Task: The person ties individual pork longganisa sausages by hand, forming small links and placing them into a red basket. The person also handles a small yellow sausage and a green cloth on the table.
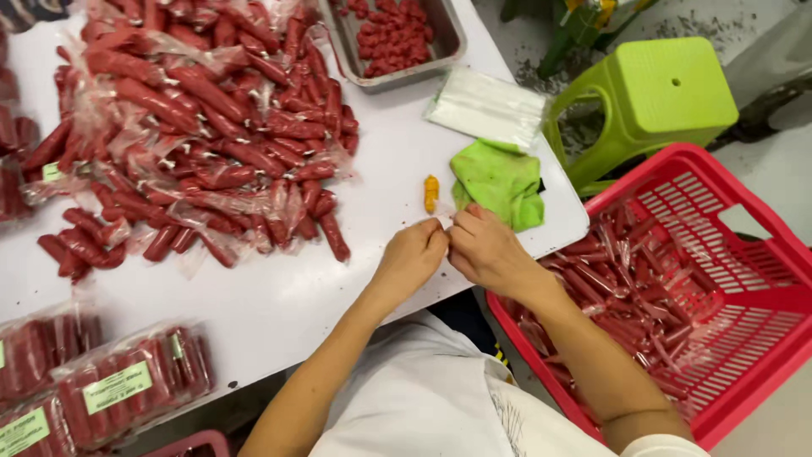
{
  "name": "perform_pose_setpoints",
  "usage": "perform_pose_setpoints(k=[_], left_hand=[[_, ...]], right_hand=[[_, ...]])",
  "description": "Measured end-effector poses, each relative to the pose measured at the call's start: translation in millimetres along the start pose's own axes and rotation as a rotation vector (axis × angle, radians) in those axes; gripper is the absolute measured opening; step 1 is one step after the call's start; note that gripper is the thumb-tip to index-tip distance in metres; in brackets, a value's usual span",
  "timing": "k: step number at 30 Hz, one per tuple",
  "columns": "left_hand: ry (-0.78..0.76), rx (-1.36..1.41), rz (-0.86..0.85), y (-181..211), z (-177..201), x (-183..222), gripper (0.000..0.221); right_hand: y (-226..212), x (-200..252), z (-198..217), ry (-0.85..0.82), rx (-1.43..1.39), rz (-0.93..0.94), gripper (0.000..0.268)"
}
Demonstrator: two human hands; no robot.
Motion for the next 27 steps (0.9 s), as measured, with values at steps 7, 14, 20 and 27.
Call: perform_pose_setpoints(k=[7,14,20,27], left_hand=[[-0.148,1.324,0.152,28.2,-34.0,12.0,0.021],[-0.053,1.332,0.102,2.3,54.2,63.6,0.033],[0.310,1.534,0.303,-95.1,70.8,94.5,0.028],[0.266,0.935,0.559,-144.5,43.3,96.0,0.024]], right_hand=[[14.4,14.6,56.3,0.092,-0.263,0.112,0.026],[1.3,-74.2,73.1,-0.029,-0.191,0.298,0.010],[76.5,-202.3,53.9,0.315,-0.319,0.338,0.017],[63.4,-204.8,20.5,0.258,-0.204,-0.077,0.045]])
Point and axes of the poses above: each hand's wrist, its own x-axis away from the middle knuckle, its own z-axis out of the back of the hand, y = z × x, the point moved 9 cm from there along -x, towards the middle knuckle, and after that the axes turned 14 degrees about -x, right-handed, at the moved point
